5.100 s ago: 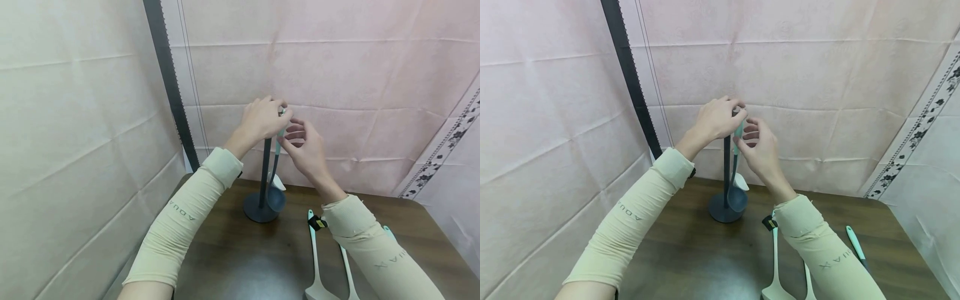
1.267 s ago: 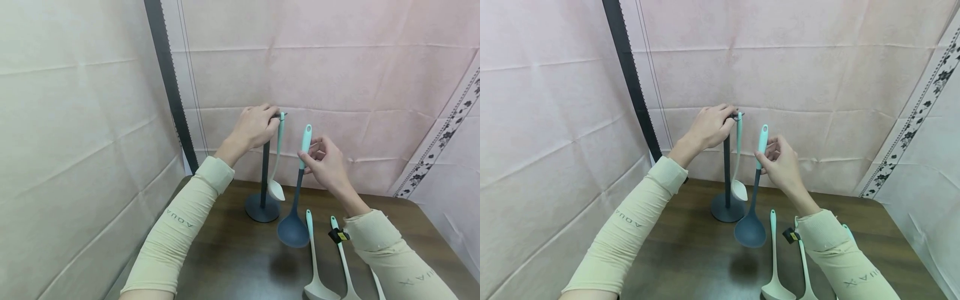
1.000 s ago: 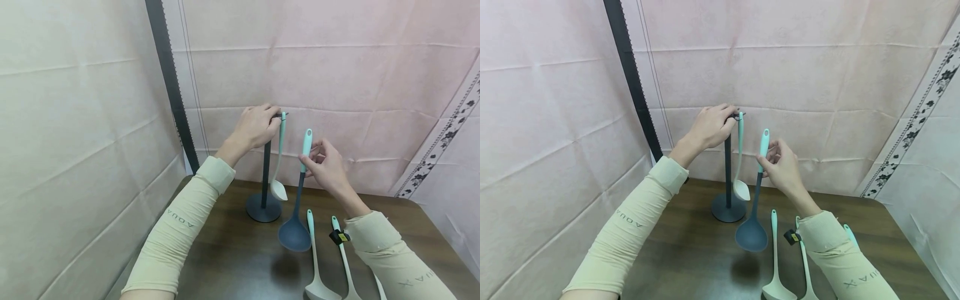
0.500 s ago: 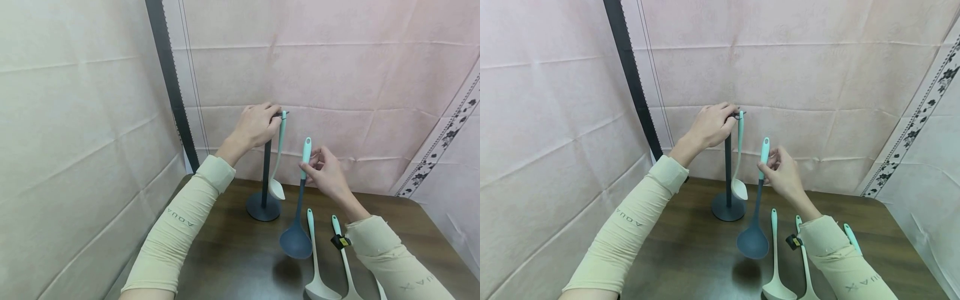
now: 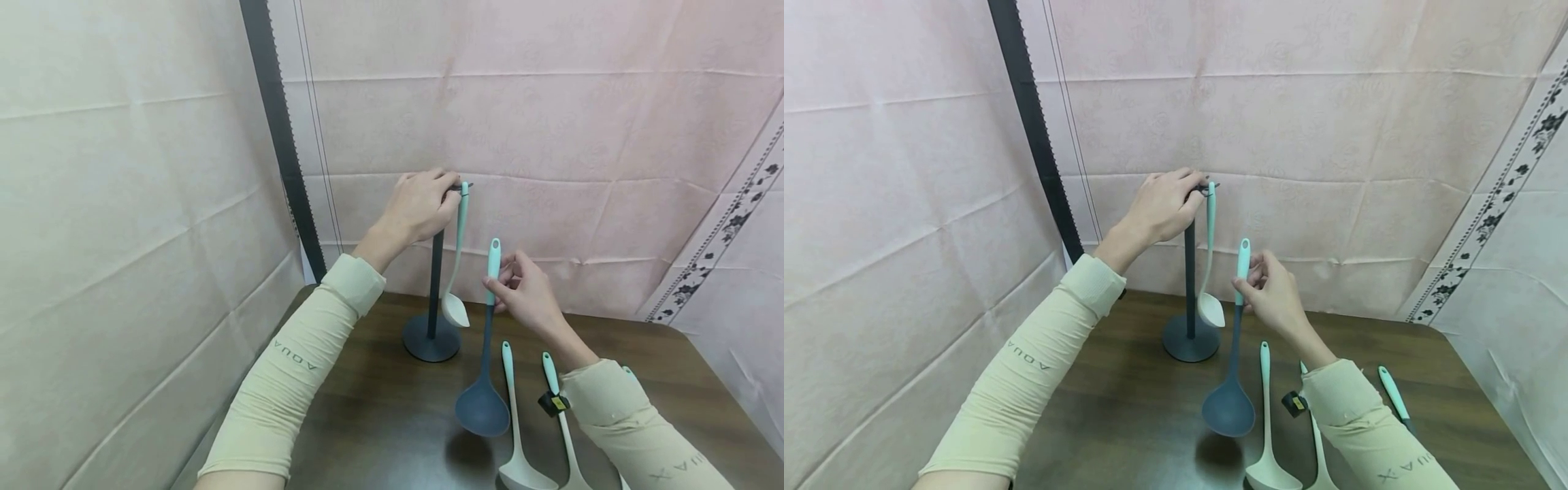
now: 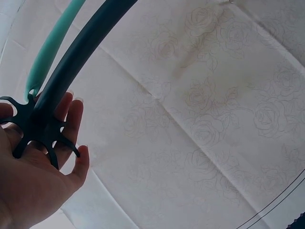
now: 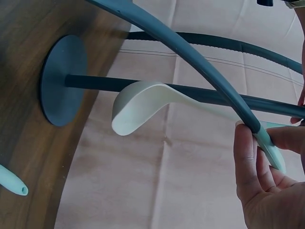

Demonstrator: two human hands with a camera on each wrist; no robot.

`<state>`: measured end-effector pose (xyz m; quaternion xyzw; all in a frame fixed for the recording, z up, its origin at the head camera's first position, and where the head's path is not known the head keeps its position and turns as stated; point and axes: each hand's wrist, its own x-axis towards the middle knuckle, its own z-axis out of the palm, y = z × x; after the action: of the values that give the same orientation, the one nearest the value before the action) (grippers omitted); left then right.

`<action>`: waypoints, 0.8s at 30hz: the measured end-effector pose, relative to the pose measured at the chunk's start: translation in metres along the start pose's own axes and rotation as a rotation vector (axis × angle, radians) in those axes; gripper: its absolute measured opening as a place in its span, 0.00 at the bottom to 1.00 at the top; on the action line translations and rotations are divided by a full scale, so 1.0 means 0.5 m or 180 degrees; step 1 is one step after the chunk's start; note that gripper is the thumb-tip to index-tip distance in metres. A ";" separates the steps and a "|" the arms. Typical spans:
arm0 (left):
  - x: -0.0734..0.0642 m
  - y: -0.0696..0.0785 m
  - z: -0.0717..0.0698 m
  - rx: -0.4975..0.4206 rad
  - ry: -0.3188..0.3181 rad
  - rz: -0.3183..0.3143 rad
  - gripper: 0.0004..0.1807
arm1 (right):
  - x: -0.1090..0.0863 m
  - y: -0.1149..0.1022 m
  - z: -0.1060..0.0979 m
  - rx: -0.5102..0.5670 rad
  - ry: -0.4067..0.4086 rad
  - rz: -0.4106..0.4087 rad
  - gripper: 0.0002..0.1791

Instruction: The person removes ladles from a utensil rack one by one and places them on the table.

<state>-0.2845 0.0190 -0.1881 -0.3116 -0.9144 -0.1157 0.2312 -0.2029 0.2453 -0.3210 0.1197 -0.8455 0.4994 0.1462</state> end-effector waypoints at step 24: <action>-0.002 -0.001 0.001 0.0062 0.0118 0.0032 0.24 | -0.016 0.054 0.035 -0.0089 -0.0200 0.0211 0.18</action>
<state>-0.2846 0.0183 -0.1891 -0.3117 -0.9094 -0.1114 0.2518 -0.2069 0.2432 -0.3539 0.1051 -0.8601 0.4881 0.1046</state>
